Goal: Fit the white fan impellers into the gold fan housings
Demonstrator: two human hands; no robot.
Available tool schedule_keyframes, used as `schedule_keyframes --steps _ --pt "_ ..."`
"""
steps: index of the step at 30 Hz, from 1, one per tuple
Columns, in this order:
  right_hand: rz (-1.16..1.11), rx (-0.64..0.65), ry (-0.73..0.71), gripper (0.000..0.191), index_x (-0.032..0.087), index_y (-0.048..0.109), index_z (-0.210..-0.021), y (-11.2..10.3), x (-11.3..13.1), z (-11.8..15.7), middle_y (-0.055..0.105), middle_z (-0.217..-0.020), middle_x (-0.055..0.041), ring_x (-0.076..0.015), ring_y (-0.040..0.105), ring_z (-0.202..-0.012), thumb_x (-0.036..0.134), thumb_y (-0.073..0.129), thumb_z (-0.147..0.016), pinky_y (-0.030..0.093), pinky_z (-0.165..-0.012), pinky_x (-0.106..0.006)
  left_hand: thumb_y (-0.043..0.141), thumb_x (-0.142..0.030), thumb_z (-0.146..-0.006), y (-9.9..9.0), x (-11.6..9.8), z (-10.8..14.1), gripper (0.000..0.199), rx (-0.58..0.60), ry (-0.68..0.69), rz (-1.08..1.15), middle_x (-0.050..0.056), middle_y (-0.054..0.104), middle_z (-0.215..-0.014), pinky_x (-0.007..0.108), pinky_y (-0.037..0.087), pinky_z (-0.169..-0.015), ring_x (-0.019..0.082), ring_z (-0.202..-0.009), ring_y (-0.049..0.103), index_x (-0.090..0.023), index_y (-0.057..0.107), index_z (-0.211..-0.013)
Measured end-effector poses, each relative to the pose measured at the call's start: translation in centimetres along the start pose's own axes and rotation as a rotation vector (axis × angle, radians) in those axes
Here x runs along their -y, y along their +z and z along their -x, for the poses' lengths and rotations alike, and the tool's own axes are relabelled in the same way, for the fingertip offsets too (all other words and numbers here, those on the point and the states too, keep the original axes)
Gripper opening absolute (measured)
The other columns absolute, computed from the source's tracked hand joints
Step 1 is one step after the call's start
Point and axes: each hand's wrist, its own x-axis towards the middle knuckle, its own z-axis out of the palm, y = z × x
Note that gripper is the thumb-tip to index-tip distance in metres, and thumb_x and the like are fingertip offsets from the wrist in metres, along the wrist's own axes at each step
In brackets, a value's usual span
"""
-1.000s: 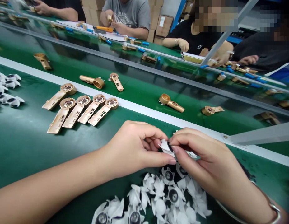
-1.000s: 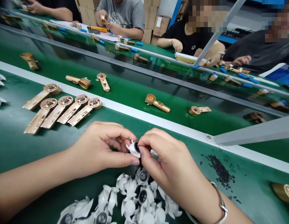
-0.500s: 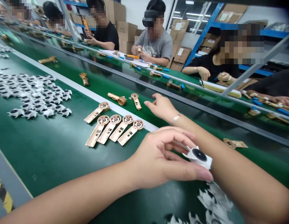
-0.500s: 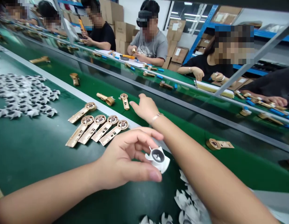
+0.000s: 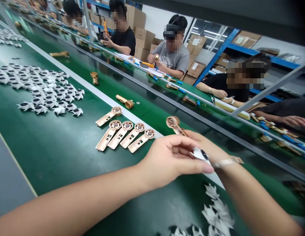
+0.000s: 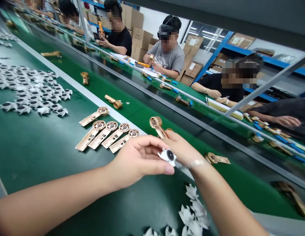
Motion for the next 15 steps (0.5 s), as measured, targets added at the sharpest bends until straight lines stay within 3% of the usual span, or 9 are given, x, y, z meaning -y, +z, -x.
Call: schedule_keyframes --steps 3,6,9,15 --pt "-0.184 -0.092 -0.086 0.035 0.020 0.053 -0.105 0.3 -2.9 7.0 0.049 -0.065 0.0034 -0.0123 0.049 -0.054 0.052 0.039 -0.098 0.042 -0.048 -0.023 0.092 -0.016 -0.056 0.2 -0.1 0.0 0.039 -0.012 0.002 -0.077 0.004 0.075 -0.081 0.030 0.058 -0.081 0.016 -0.077 0.072 -0.013 0.069 -0.087" --pt "-0.145 -0.222 -0.219 0.029 0.022 0.053 -0.116 1.6 -4.5 10.8 0.054 -0.075 0.0001 -0.0143 0.053 -0.062 0.043 0.044 -0.099 0.045 -0.052 -0.024 0.094 -0.014 -0.050 0.3 0.1 0.0 0.049 -0.108 -0.006 -0.205 0.000 0.073 -0.078 0.025 0.058 -0.077 0.013 -0.075 0.071 -0.014 0.065 -0.090" --pt "0.072 -0.337 -0.293 0.026 0.025 0.051 -0.122 2.5 -5.1 11.9 0.062 -0.094 -0.0040 -0.0174 0.061 -0.079 0.035 0.045 -0.099 0.050 -0.062 -0.026 0.095 -0.010 -0.046 0.3 0.4 -0.1 0.058 -0.143 -0.012 -0.217 -0.004 0.069 -0.076 0.024 0.058 -0.073 0.011 -0.071 0.070 -0.016 0.059 -0.090" --pt "0.282 -0.384 -0.365 0.027 0.026 0.050 -0.125 1.8 -5.9 11.6 0.059 -0.074 0.0016 -0.0140 0.052 -0.054 0.028 0.044 -0.098 0.044 -0.047 -0.024 0.094 -0.014 -0.052 -0.1 0.8 -0.4 0.053 -0.117 -0.032 -0.247 -0.002 0.070 -0.078 0.026 0.058 -0.075 0.012 -0.074 0.072 -0.016 0.058 -0.091"
